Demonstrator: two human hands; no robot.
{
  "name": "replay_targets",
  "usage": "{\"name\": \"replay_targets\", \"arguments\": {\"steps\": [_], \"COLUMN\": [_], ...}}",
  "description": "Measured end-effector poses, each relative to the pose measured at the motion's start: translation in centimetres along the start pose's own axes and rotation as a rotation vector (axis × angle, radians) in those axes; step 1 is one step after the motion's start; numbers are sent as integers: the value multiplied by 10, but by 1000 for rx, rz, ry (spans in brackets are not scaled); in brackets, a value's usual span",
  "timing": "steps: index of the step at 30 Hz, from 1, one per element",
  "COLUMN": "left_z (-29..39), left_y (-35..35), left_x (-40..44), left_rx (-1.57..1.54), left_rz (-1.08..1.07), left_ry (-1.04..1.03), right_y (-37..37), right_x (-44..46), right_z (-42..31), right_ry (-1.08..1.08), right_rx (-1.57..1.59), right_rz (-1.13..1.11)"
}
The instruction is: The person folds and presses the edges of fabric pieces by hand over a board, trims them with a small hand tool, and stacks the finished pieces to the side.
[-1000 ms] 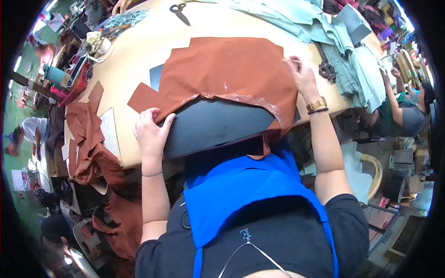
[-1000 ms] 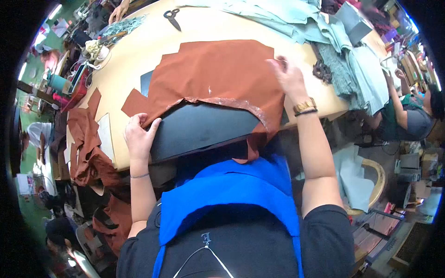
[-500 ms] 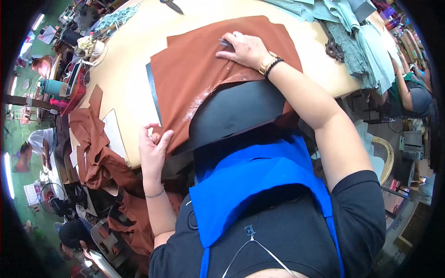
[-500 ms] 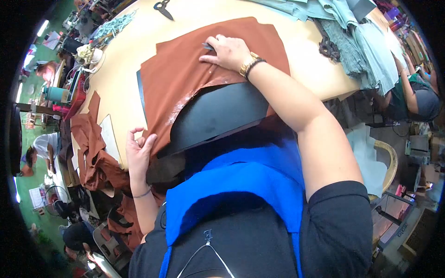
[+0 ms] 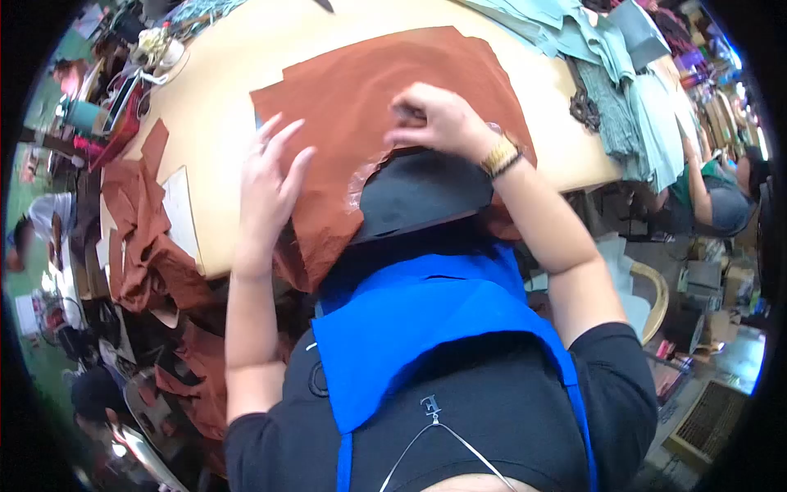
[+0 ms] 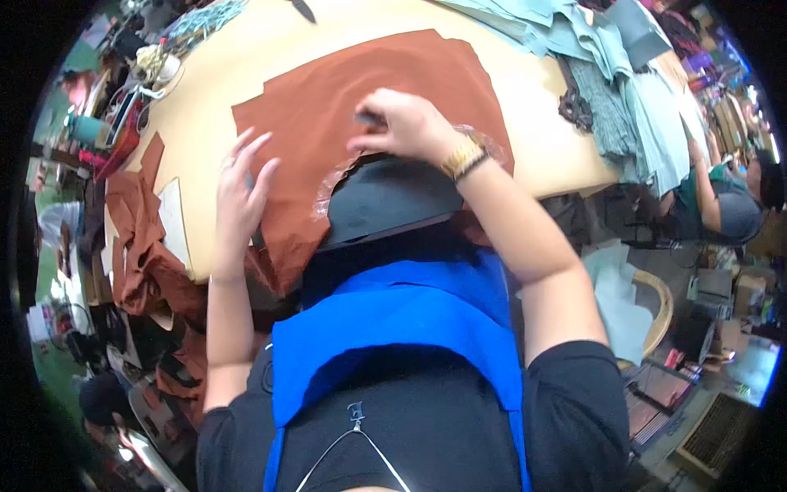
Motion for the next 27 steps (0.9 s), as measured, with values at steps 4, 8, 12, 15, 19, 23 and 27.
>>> {"name": "replay_targets", "arguments": {"steps": [4,8,12,15,19,23,27], "left_z": [-9,-35,-48,-50,-49,-52,-43], "left_y": [-74,-114,-114,-113,-112,-113,-104], "left_x": [37,56,63,66,65,63,63], "left_rx": [273,432,387,384,370,361,452], "left_rz": [-270,-411,-395,-374,-364,-321,-288], "left_ry": [-92,2,64,82,83,63,84], "right_y": [-7,-13,-9,-8,-2,0,-2], "right_x": [-26,-32,-36,-44,-54,-58,-52], "right_z": [-25,-22,-28,-22,-20,-21,-39], "right_ry": [-9,123,232,230,221,199,197], "right_rx": [-71,-204,-281,-330,-296,-275,-280], "right_rz": [-62,21,47,3,54,109,101]}}
Point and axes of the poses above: each hand's wrist, its own x-axis towards the middle knuckle, its own y-axis out of the back of the hand, z = x × y, the point moved 10 cm from there along x, towards the middle knuckle, and after that the axes turned 5 degrees about -x, right-handed, at the moved point
